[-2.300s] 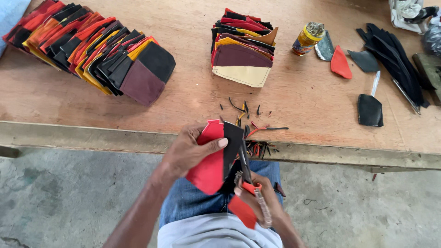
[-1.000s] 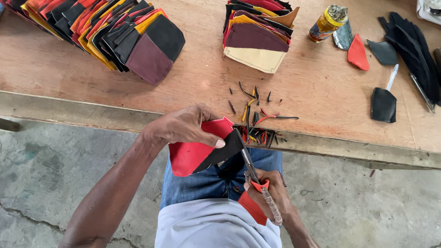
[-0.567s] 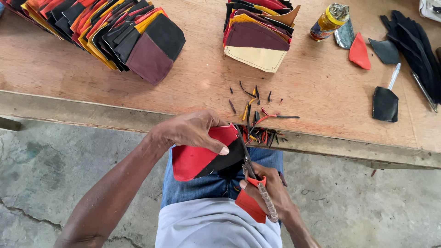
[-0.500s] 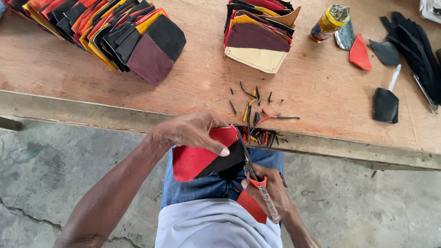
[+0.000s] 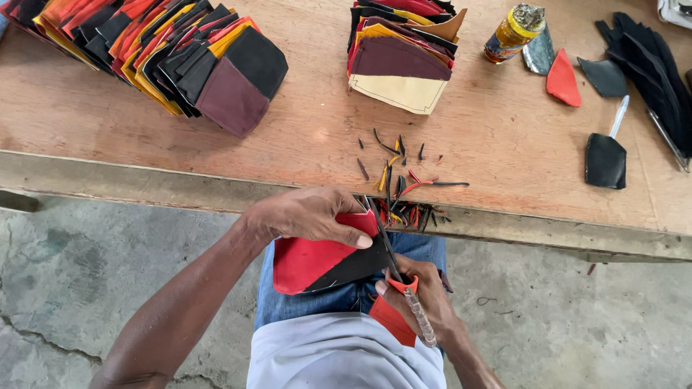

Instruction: The person picks up leather pieces from a stack on a workbench, trims excess material from the edges using shears, and sorts the finished pieces into different stacks.

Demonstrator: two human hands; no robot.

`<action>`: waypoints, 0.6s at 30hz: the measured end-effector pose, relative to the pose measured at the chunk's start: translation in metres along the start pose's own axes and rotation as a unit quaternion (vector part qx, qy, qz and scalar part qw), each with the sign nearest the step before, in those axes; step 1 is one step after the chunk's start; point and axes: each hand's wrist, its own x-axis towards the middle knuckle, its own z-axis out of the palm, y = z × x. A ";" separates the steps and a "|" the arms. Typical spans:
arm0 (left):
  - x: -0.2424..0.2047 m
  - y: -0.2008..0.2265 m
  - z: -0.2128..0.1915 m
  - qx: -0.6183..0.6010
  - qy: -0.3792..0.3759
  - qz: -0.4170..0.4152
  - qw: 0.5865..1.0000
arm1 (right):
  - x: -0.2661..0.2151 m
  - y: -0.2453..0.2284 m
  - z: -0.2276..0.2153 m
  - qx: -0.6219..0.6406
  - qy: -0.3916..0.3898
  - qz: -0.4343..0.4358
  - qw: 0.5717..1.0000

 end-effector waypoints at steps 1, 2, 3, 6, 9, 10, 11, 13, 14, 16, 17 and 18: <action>0.001 0.001 0.001 -0.002 -0.007 0.003 1.000 | -0.002 0.003 0.001 0.007 0.003 -0.004 1.000; 0.001 0.002 0.001 -0.003 -0.012 0.007 1.000 | -0.004 0.007 0.003 0.013 0.005 -0.010 1.000; 0.001 0.003 0.001 0.028 -0.006 0.002 1.000 | -0.004 0.012 0.005 -0.010 0.030 0.015 0.999; -0.001 0.007 0.000 0.059 0.026 -0.004 0.998 | -0.007 0.030 0.007 -0.020 0.087 0.074 0.993; -0.011 0.008 -0.011 -0.115 0.133 0.071 0.982 | -0.010 0.046 -0.002 0.075 0.109 0.072 0.989; -0.015 0.006 -0.018 -0.228 0.188 0.135 0.946 | -0.010 0.050 -0.005 0.100 0.122 0.061 0.986; -0.017 0.004 -0.022 -0.337 0.239 0.198 0.889 | -0.010 0.053 -0.006 0.126 0.135 0.049 0.982; -0.017 -0.001 -0.023 -0.374 0.265 0.234 0.857 | -0.007 0.052 -0.004 0.175 0.148 0.081 0.970; -0.016 -0.005 -0.020 -0.394 0.278 0.251 0.839 | -0.006 0.049 -0.002 0.199 0.153 0.098 0.963; -0.006 -0.012 -0.008 -0.409 0.295 0.216 0.836 | -0.005 0.043 -0.001 0.162 0.097 0.055 0.980; -0.002 -0.016 -0.001 -0.418 0.302 0.196 0.834 | -0.005 0.038 -0.001 0.144 0.070 0.036 0.986; 0.002 -0.018 0.006 -0.455 0.303 0.186 0.816 | -0.004 0.033 0.000 0.136 0.058 0.027 0.989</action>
